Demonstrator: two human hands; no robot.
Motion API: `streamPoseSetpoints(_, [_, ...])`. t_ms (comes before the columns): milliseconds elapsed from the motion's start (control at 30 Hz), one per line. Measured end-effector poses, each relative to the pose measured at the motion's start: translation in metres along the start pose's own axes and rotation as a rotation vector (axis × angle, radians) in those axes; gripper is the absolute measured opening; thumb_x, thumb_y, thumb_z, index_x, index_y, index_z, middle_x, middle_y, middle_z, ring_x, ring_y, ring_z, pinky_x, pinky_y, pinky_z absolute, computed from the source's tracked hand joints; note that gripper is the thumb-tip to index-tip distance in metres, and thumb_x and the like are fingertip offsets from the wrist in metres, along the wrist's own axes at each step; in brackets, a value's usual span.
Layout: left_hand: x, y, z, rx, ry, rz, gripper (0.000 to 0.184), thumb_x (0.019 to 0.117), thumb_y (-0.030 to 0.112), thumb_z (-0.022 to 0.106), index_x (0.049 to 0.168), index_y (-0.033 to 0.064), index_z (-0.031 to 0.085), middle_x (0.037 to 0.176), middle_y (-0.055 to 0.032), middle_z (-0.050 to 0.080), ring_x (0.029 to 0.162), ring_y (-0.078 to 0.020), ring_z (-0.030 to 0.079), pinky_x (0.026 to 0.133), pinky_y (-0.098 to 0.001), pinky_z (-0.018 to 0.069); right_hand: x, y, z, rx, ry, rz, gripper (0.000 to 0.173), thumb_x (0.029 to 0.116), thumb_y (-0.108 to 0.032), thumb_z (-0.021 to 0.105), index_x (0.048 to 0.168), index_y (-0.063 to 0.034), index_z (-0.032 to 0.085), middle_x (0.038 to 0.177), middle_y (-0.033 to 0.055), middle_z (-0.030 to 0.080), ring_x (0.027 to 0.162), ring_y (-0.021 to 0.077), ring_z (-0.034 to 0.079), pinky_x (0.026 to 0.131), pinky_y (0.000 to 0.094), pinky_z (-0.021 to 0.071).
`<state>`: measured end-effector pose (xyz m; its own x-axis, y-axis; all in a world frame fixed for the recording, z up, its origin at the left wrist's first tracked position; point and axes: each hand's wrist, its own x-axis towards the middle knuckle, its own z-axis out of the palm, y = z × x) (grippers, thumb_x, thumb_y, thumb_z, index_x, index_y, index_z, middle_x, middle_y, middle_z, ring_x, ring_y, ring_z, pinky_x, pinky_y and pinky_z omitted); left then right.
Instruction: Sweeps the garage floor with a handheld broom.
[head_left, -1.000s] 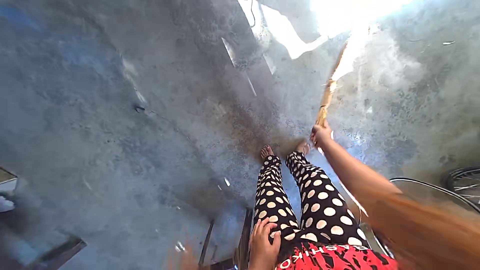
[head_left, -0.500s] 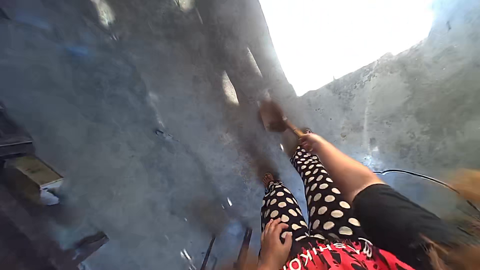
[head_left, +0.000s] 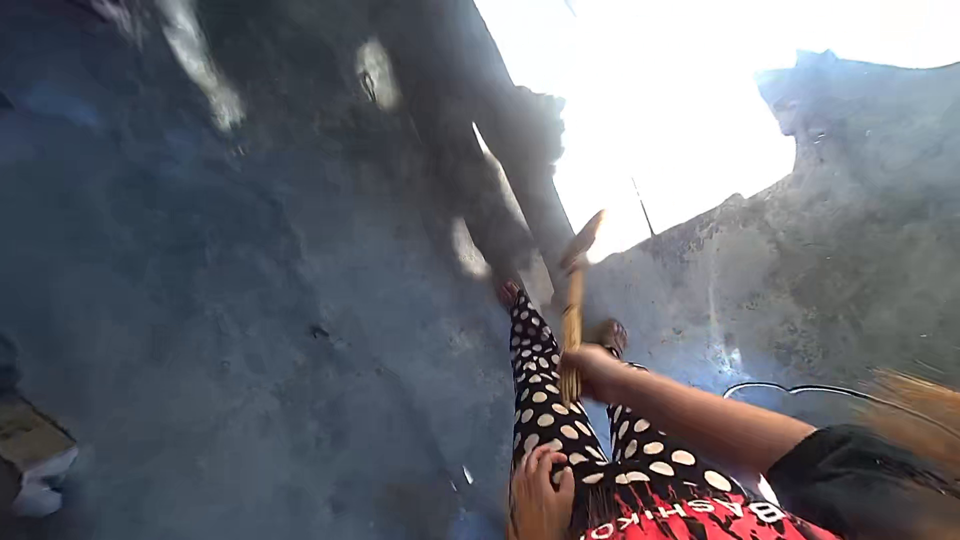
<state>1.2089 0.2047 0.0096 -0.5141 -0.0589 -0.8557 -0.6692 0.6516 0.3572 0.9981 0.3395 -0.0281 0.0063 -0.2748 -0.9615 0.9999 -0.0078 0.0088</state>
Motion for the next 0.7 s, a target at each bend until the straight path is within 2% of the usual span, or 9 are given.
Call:
streamPoseSetpoints(100, [0.009, -0.018, -0.049, -0.124, 0.109, 0.071, 0.028, 0.0941, 0.018, 0.061, 0.11, 0.0001, 0.076, 0.129, -0.0197, 0.068, 0.131, -0.0412, 0.057, 0.114, -0.0588, 0.0393, 0.012, -0.008, 0.082, 0.001, -0.141, 0.222, 0.006, 0.1035, -0.008, 0.046, 0.109, -0.008, 0.049, 0.071, 0.0025, 0.054, 0.053, 0.0105, 0.055, 0.05, 0.0263, 0.051])
streamPoseSetpoints(167, [0.008, -0.021, -0.076, -0.234, 0.13, 0.009, 0.028, 0.0959, 0.013, 0.057, 0.112, -0.0029, 0.073, 0.125, -0.0193, 0.07, 0.128, -0.0369, 0.06, 0.113, -0.0535, 0.0419, 0.056, -0.016, 0.121, -0.002, -0.195, 0.275, 0.007, 0.1027, -0.008, 0.048, 0.109, -0.0088, 0.052, 0.068, 0.0001, 0.05, 0.048, 0.0058, 0.047, 0.044, 0.0197, 0.0425])
streamPoseSetpoints(233, [0.02, -0.014, -0.102, -0.219, 0.104, 0.002, 0.027, 0.0956, 0.014, 0.06, 0.112, -0.0028, 0.074, 0.123, -0.0191, 0.071, 0.127, -0.0365, 0.061, 0.113, -0.0522, 0.042, 0.111, -0.036, 0.153, -0.062, -0.179, 0.272, 0.014, 0.1018, -0.009, 0.052, 0.115, -0.0077, 0.056, 0.071, 0.0008, 0.051, 0.049, 0.0061, 0.047, 0.044, 0.0199, 0.0413])
streamPoseSetpoints(300, [0.032, -0.013, -0.12, -0.147, 0.034, -0.003, 0.028, 0.096, 0.02, 0.064, 0.113, 0.0013, 0.075, 0.124, -0.0165, 0.071, 0.128, -0.0348, 0.06, 0.115, -0.0512, 0.0408, 0.151, -0.059, 0.162, -0.066, -0.062, 0.219, 0.016, 0.1007, -0.009, 0.055, 0.116, -0.0052, 0.057, 0.075, 0.0023, 0.052, 0.053, 0.0082, 0.048, 0.048, 0.0221, 0.0426])
streamPoseSetpoints(367, [0.035, -0.021, -0.131, -0.136, 0.011, -0.017, 0.026, 0.0955, 0.021, 0.065, 0.111, 0.0028, 0.076, 0.124, -0.0155, 0.071, 0.128, -0.0341, 0.06, 0.113, -0.052, 0.042, 0.175, -0.081, 0.13, 0.024, 0.12, 0.124, 0.013, 0.1008, -0.009, 0.054, 0.112, -0.0029, 0.058, 0.077, 0.0031, 0.053, 0.055, 0.0091, 0.048, 0.05, 0.0239, 0.0434])
streamPoseSetpoints(467, [0.039, -0.031, -0.14, -0.177, 0.052, 0.02, 0.024, 0.0937, 0.018, 0.064, 0.107, 0.0015, 0.077, 0.12, -0.0164, 0.073, 0.124, -0.0355, 0.063, 0.111, -0.0537, 0.0443, 0.182, -0.122, 0.015, 0.155, 0.456, 0.025, 0.01, 0.1023, -0.013, 0.053, 0.109, -0.0057, 0.056, 0.076, 0.0011, 0.05, 0.054, 0.0079, 0.046, 0.049, 0.0231, 0.0425])
streamPoseSetpoints(567, [0.046, -0.03, -0.147, -0.211, 0.062, 0.036, 0.024, 0.0921, 0.017, 0.064, 0.105, 0.0016, 0.077, 0.119, -0.0164, 0.073, 0.124, -0.0352, 0.063, 0.111, -0.0528, 0.0442, 0.145, -0.166, -0.08, 0.006, 0.757, -0.041, 0.021, 0.105, -0.014, 0.051, 0.122, -0.0013, 0.054, 0.087, 0.0048, 0.049, 0.063, 0.011, 0.046, 0.059, 0.027, 0.0443])
streamPoseSetpoints(633, [0.053, -0.018, -0.156, -0.217, 0.006, 0.012, 0.025, 0.0946, 0.019, 0.064, 0.109, 0.003, 0.077, 0.123, -0.0156, 0.071, 0.128, -0.033, 0.06, 0.114, -0.0507, 0.0422, 0.121, -0.183, -0.095, -0.09, 0.887, -0.098, 0.024, 0.104, -0.018, 0.052, 0.123, -0.0025, 0.052, 0.086, 0.0049, 0.05, 0.061, 0.0106, 0.049, 0.057, 0.0266, 0.0463])
streamPoseSetpoints(700, [0.061, -0.011, -0.165, -0.178, -0.075, -0.017, 0.031, 0.0977, 0.027, 0.059, 0.116, 0.0081, 0.075, 0.129, -0.0122, 0.069, 0.133, -0.0292, 0.056, 0.114, -0.0502, 0.0408, 0.098, -0.189, -0.063, -0.184, 0.834, -0.16, 0.038, 0.1052, -0.016, 0.05, 0.141, -0.0054, 0.042, 0.093, 0.0066, 0.051, 0.064, 0.0111, 0.052, 0.06, 0.0282, 0.0485])
